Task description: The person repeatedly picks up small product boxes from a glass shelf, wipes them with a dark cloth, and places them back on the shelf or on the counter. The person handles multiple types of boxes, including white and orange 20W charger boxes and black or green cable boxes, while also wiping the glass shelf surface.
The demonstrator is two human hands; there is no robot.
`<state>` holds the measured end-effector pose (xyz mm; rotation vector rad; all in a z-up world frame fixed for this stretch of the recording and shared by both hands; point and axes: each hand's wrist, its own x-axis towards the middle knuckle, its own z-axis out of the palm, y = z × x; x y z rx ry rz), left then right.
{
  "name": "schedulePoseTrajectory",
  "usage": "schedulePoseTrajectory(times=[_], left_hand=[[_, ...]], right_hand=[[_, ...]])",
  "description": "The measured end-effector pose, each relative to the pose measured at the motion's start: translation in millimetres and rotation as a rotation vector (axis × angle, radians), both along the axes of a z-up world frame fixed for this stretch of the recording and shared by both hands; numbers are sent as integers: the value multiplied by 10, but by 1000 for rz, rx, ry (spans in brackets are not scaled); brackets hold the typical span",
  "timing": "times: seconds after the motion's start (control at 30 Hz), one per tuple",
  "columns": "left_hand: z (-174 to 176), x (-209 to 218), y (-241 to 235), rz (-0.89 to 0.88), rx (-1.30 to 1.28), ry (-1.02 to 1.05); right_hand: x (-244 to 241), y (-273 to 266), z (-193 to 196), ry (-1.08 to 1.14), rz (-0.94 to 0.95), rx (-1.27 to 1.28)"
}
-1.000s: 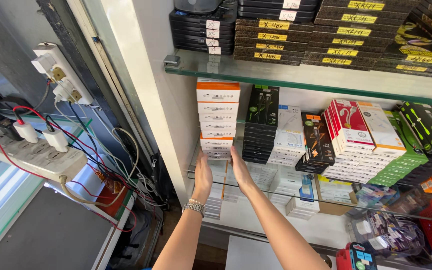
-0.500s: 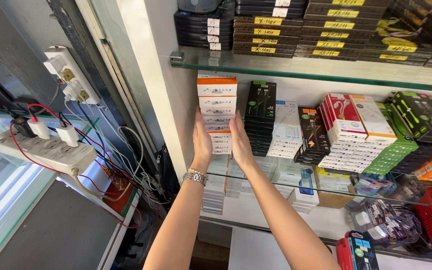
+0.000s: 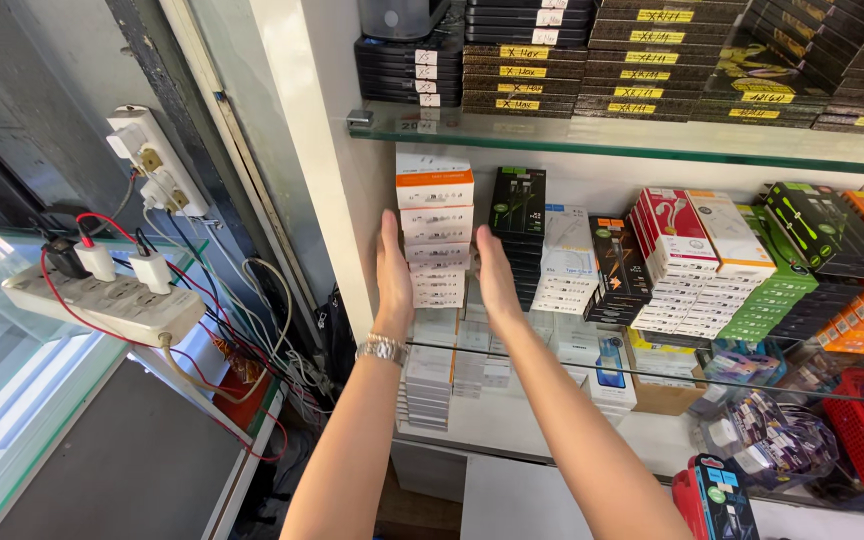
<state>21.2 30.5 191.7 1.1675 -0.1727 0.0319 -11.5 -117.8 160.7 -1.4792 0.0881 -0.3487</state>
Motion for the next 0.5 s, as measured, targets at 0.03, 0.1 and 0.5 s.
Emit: schedulePoseTrajectory(times=[0.03, 0.1, 0.5], left_hand=[[64, 30, 22, -68, -67, 12], [184, 95, 53, -231, -109, 49], [172, 48, -130, -107, 128, -76]], right_hand=[[59, -40, 27, 54, 25, 77], [165, -116, 95, 94, 120, 161], [80, -55, 293, 65, 123, -26]])
